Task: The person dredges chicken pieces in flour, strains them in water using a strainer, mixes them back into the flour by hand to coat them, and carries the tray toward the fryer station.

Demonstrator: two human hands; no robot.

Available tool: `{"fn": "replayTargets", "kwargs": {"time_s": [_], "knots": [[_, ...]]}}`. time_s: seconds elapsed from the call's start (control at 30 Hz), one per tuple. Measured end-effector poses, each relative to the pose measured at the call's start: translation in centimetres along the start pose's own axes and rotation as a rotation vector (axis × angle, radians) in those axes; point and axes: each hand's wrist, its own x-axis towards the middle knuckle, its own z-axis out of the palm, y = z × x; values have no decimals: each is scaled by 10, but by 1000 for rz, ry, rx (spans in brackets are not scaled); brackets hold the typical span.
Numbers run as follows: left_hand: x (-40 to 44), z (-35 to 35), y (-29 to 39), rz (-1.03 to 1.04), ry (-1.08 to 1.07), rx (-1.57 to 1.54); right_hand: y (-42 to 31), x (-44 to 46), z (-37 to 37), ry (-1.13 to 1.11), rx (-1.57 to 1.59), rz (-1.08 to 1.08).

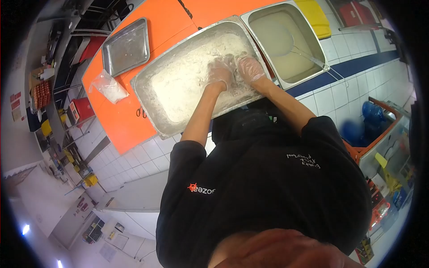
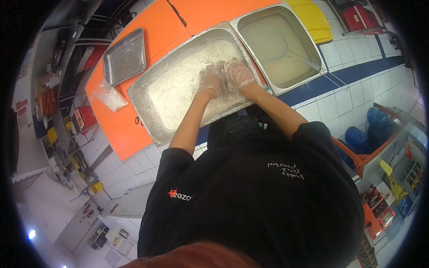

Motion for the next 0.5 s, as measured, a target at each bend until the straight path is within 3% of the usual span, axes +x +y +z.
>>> {"fn": "replayTargets", "kwargs": {"time_s": [0.07,0.1,0.2,0.3,0.37,0.5], "knots": [[-14,-37,11,196,-77,141,6,-1,6,-46,-74,21],[7,-48,-19,175,-31,195,2,41,8,27,-77,11],[24,-13,-4,160,46,160,15,25,-3,85,-64,-14],[33,20,-1,-10,-51,-107,12,19,-24,57,17,40],[41,59,-9,52,-8,-84,15,17,-21,274,368,-90],[18,8,8,-87,-40,-246,13,14,-87,188,377,-130]]}}
